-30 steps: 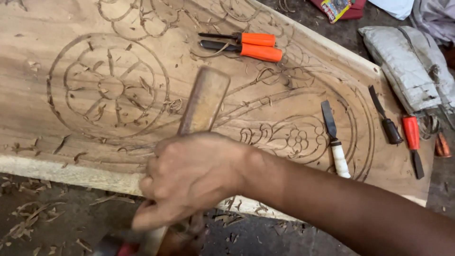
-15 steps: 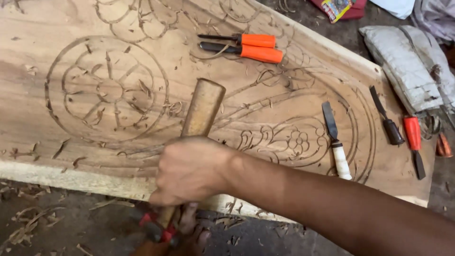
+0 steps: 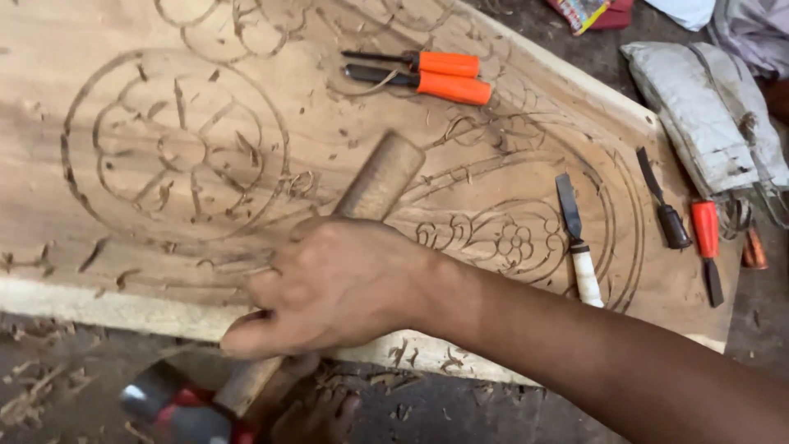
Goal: The person carves a floral design into a wooden board by striking various chisels with a hammer and a mallet. They switch between different tools to refine the intricate patterns while occasionally brushing away wood shavings.
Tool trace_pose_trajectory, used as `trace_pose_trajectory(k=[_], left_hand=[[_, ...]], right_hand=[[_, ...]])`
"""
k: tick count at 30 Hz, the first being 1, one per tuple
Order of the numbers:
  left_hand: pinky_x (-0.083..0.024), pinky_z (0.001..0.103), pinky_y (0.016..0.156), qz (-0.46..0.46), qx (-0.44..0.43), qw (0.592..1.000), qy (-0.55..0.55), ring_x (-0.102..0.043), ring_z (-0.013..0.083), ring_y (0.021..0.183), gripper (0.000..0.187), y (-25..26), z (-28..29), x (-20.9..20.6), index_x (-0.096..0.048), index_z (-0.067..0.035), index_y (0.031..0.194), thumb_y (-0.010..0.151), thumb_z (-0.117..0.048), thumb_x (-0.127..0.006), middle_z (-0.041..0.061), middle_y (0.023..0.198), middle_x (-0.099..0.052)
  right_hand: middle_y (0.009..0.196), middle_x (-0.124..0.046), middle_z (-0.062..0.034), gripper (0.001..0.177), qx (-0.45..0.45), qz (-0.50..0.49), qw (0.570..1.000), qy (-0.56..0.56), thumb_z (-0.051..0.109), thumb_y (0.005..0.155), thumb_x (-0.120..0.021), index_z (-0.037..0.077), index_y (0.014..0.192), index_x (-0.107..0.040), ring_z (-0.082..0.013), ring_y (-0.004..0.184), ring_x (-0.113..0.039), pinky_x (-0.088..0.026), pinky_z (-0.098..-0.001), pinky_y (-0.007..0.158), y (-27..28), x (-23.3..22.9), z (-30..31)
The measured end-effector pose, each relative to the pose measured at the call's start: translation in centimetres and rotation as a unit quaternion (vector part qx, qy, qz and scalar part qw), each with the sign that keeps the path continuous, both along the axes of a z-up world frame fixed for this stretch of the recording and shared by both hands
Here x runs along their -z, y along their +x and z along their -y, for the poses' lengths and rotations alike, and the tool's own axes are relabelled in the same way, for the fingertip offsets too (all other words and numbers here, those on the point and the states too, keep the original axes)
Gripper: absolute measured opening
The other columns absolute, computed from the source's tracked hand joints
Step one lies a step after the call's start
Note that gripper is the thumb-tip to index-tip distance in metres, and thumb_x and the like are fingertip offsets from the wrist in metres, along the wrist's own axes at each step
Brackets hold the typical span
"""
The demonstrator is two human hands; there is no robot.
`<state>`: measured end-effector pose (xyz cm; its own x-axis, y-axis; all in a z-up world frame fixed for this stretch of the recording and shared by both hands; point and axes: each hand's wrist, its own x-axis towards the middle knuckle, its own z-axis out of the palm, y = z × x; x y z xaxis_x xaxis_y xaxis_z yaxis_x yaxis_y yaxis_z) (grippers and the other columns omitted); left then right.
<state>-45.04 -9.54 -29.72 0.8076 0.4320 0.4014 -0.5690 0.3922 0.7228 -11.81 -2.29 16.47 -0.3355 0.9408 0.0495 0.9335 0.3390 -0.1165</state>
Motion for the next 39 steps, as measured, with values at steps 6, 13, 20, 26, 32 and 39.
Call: trace_pose_trajectory(k=[6, 13, 20, 26, 32, 39], left_hand=[[-0.056, 0.032, 0.077, 0.004, 0.025, 1.0, -0.001, -0.061, 0.0132, 0.092, 0.027, 5.2, -5.0, -2.8, -0.054, -0.009, 0.11, 0.102, -0.03, -0.069, 0.005, 0.107, -0.06], [-0.057, 0.031, 0.079, 0.007, 0.045, 0.999, -0.013, -0.062, 0.0121, 0.093, 0.03, 17.0, -13.4, -25.2, -0.056, -0.009, 0.114, 0.103, -0.033, -0.069, 0.005, 0.109, -0.062], [-0.059, 0.03, 0.08, 0.004, 0.073, 0.997, -0.031, -0.064, 0.011, 0.095, 0.033, 20.7, -16.5, -34.2, -0.057, -0.009, 0.118, 0.104, -0.035, -0.07, 0.004, 0.112, -0.063], [-0.06, 0.029, 0.081, 0.011, 0.107, 0.994, -0.032, -0.065, 0.0101, 0.097, 0.035, 23.4, -16.0, -28.8, -0.058, -0.009, 0.122, 0.104, -0.038, -0.07, 0.003, 0.114, -0.064], [-0.061, 0.029, 0.082, 0.014, 0.122, 0.992, -0.041, -0.067, 0.0091, 0.098, 0.038, 24.9, -14.9, -18.5, -0.06, -0.01, 0.125, 0.105, -0.04, -0.07, 0.003, 0.116, -0.065], [-0.06, 0.029, 0.082, -0.056, 0.031, 0.989, -0.136, -0.066, 0.0109, 0.096, 0.029, 24.0, -13.7, -17.8, -0.06, -0.009, 0.123, 0.105, -0.031, -0.067, 0.003, 0.114, -0.065]], right_hand=[[0.064, -0.05, -0.0013, 0.037, 0.002, 0.141, 0.979, -0.147, 0.057, 0.105, -0.04, 0.021, 0.098, -0.047, -0.0171, 0.054, -0.061, -0.045, -0.0344, 0.045, 0.7, 0.9, -0.4], [0.063, -0.049, -0.0036, 0.01, 0.082, 0.034, 0.992, -0.089, 0.02, 0.114, -0.052, 0.021, 0.105, -0.049, -0.0145, 0.045, -0.055, -0.042, -0.0318, 0.038, 0.9, 0.5, -0.4], [0.069, -0.057, -0.0102, 0.01, 0.142, -0.017, 0.988, 0.056, 0.02, 0.105, -0.056, 0.027, 0.11, -0.052, -0.0153, 0.041, -0.051, -0.04, -0.0267, 0.031, 1.1, -0.4, -1.1], [0.06, -0.049, -0.0037, 0.005, 0.126, 0.081, 0.988, -0.032, 0.02, 0.11, -0.053, 0.021, 0.104, -0.052, -0.0119, 0.039, -0.05, -0.038, -0.0306, 0.034, 2.4, 0.4, -1.1], [0.054, -0.048, -0.0017, 0.002, 0.195, 0.068, 0.975, -0.086, 0.022, 0.111, -0.052, 0.023, 0.11, -0.054, -0.011, 0.036, -0.047, -0.038, -0.0321, 0.033, 3.1, 0.3, -0.7], [0.064, -0.053, -0.0034, 0.013, 0.205, 0.053, 0.97, 0.124, 0.035, 0.105, -0.055, 0.023, 0.109, -0.054, -0.0109, 0.044, -0.05, -0.039, -0.0265, 0.033, 3.4, -0.6, -1.5]])
